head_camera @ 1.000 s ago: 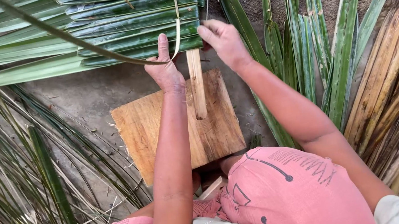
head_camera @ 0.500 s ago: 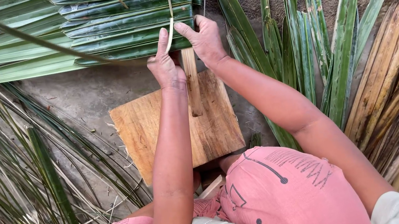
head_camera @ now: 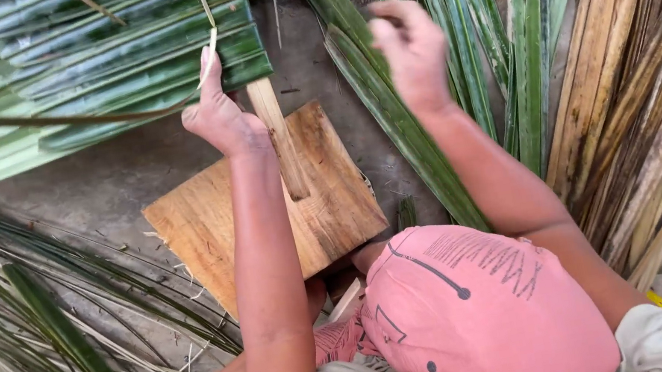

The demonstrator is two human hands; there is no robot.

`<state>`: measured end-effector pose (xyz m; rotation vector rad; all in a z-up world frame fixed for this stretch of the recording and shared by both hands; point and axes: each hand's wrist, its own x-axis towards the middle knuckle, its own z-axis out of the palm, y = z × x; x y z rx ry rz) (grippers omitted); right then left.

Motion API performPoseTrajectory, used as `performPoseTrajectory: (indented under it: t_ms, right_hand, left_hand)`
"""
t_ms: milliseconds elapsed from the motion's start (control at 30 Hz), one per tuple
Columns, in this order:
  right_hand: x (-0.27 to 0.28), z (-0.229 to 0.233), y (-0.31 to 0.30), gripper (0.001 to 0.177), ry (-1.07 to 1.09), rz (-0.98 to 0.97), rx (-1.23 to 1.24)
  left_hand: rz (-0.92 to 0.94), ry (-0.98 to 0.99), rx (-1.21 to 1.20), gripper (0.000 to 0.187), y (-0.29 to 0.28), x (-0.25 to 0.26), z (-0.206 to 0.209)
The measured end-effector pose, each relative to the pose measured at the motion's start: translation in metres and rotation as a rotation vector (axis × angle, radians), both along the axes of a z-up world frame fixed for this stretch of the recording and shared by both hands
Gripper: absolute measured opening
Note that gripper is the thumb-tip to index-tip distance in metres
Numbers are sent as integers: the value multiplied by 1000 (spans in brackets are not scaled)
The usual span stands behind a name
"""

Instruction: Weaving palm leaves over a wooden spine to create a thatched panel

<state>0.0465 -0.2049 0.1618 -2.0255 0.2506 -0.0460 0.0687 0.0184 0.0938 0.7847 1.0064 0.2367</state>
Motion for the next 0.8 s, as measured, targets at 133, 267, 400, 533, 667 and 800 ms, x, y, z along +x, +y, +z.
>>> performPoseTrajectory:
  t_ms: [133, 267, 400, 533, 667, 800]
  right_hand:
    - [-69, -11, -29, 14, 33, 20, -298]
    - [-139, -36, -34, 34, 172, 190, -693]
    - [-171, -39, -27, 64, 235, 205, -858]
    - [-172, -34, -29, 67, 199, 204, -775]
    - [-171, -24, -34, 49, 111, 247, -754]
    - [-173, -4, -39, 28, 29, 238, -671]
  left_hand:
    - [-63, 89, 22, 9, 1, 1, -12]
    - [5, 98, -43, 11, 1, -1, -15]
    - [-30, 48, -127, 23, 4, -6, -19]
    - [35, 7, -166, 24, 7, -4, -3]
    - [-40, 16, -230, 31, 15, -8, 1]
    - [-106, 23, -283, 40, 24, -13, 0]
